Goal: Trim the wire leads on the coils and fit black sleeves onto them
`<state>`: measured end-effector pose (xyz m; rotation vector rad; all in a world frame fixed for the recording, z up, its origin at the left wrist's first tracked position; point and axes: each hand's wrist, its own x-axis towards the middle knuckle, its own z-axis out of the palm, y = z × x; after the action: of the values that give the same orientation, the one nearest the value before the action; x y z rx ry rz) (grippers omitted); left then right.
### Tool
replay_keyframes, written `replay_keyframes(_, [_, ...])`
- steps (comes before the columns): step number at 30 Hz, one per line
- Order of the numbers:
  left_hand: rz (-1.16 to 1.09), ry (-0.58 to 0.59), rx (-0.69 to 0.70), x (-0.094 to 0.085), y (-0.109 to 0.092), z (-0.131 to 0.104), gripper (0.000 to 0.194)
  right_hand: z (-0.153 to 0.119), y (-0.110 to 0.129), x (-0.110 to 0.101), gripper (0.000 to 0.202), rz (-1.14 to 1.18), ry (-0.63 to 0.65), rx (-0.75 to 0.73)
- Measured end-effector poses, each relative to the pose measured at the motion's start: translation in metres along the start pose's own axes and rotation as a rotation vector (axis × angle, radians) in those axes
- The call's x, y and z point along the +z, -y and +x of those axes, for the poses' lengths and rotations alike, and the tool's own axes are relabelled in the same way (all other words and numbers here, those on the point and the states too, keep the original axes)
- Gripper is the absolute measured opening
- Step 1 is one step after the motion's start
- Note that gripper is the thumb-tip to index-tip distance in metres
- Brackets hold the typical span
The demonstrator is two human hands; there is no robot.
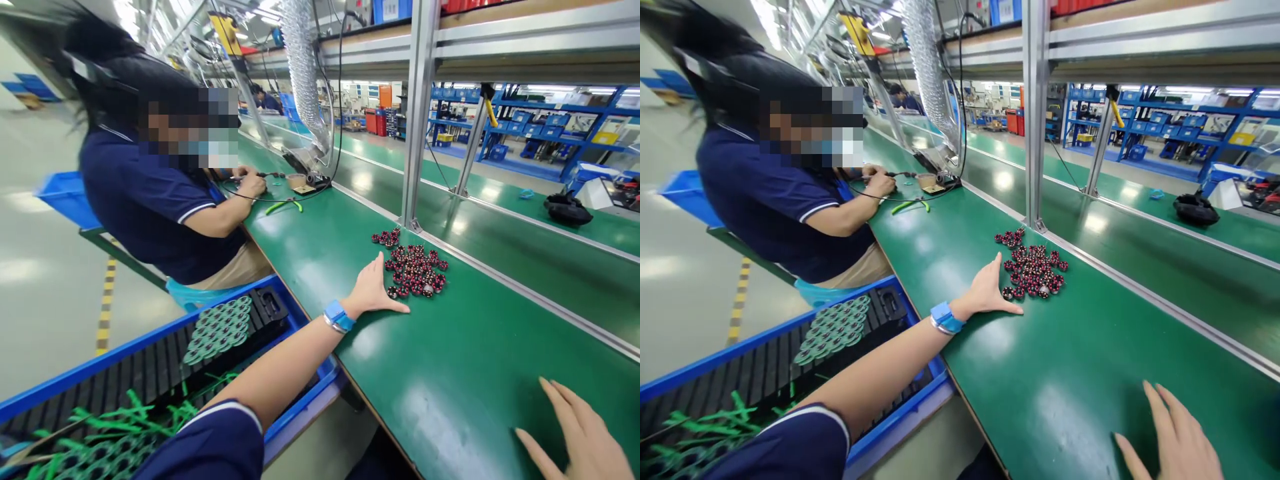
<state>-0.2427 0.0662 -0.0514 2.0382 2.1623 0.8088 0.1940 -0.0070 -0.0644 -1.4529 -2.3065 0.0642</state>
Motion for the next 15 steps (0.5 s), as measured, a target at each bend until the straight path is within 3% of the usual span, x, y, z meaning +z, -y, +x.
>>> replay_keyframes(3, [-0.032,-0.012,0.064,0.002,0.006,0.014,0.158,0.064,0.037,0.013,0.055,0.187,0.105,-0.102])
replay_keyframes(8, [-0.087,-0.04,0.169,0.001,0.008,0.017,0.157,0.157,0.103,0.041,0.027,0.338,-0.02,-0.187])
replay_keyframes(11, [-0.107,-0.035,0.177,-0.001,0.008,0.012,0.156,0.181,0.131,0.057,0.024,0.281,-0.024,-0.197])
replay_keyframes(15, [-0.136,-0.018,0.183,-0.003,0.008,0.01,0.155,0.187,0.143,0.067,0.018,0.203,-0.011,-0.222])
